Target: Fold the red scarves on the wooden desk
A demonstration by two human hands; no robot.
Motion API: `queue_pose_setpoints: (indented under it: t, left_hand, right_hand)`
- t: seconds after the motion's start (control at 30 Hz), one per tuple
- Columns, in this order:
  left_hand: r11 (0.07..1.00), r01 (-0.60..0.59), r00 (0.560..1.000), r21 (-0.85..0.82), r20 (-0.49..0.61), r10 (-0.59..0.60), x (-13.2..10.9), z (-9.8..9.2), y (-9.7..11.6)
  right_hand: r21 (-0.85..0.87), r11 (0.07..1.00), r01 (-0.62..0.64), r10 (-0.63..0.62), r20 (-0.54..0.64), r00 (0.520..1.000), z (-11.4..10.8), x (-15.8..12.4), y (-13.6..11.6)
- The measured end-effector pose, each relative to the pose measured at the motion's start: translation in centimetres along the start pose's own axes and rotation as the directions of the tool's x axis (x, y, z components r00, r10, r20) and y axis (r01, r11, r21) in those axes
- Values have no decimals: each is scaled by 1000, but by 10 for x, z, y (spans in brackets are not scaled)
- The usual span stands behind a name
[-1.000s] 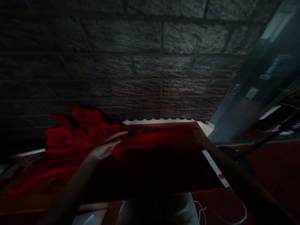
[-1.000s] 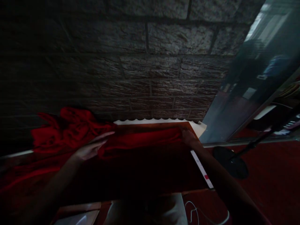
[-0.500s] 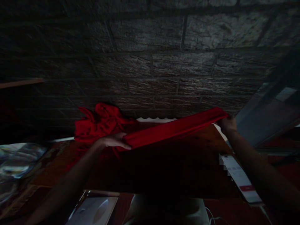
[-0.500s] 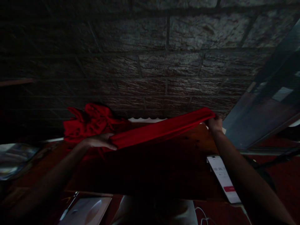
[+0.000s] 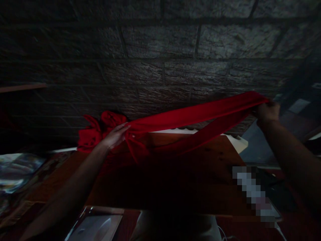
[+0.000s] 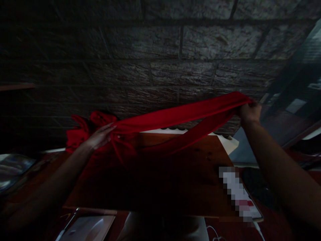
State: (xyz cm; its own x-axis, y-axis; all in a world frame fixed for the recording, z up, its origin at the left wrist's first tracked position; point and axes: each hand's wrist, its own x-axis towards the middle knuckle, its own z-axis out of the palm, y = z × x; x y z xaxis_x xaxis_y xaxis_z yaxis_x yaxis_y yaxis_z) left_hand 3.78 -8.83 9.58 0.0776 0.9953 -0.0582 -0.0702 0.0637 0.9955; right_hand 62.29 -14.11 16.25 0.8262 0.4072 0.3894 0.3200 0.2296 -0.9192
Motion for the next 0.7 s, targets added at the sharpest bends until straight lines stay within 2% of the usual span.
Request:
queue_pose_setpoints:
  t: [0.07,0.13,0.2,0.3,0.4,0.53,0.6,0.7]
  left_hand:
    - [997,59,998,51,30,-61,3,-5,11]
    - [984,128,989,121,58,-136,5,-12,24]
    - [975,137,983,174,99,-156,6,-18,37]
    - [977,44,989,210,126,-71,4,-15,54]
    - [969,-106,991,221,108,83,3,-4,66]
    - [876,-355,933,328,61,355,10,4,73]
    - [862,-373,922,343,34,385,14,5,73]
    - [923,-325,945,205,45,323,20,7,68]
  right_hand:
    - [19,1000,3,-3,22,1000,-1,11,-21]
    - [6,999,50,-50,-7,999,-4,22,-42]
    - [8,996,84,-84,-30,996,-9,32,-59]
    - [34,994,101,-101,0,995,-14,44,-77]
    - [51,993,104,-105,18,994,-14,51,-89]
    - [189,961,199,-202,-5,979,-9,53,-109]
    - [278,934,226,-236,3,972,-6,57,-126]
    - [284,913,293,-327,78,942,0,75,-162]
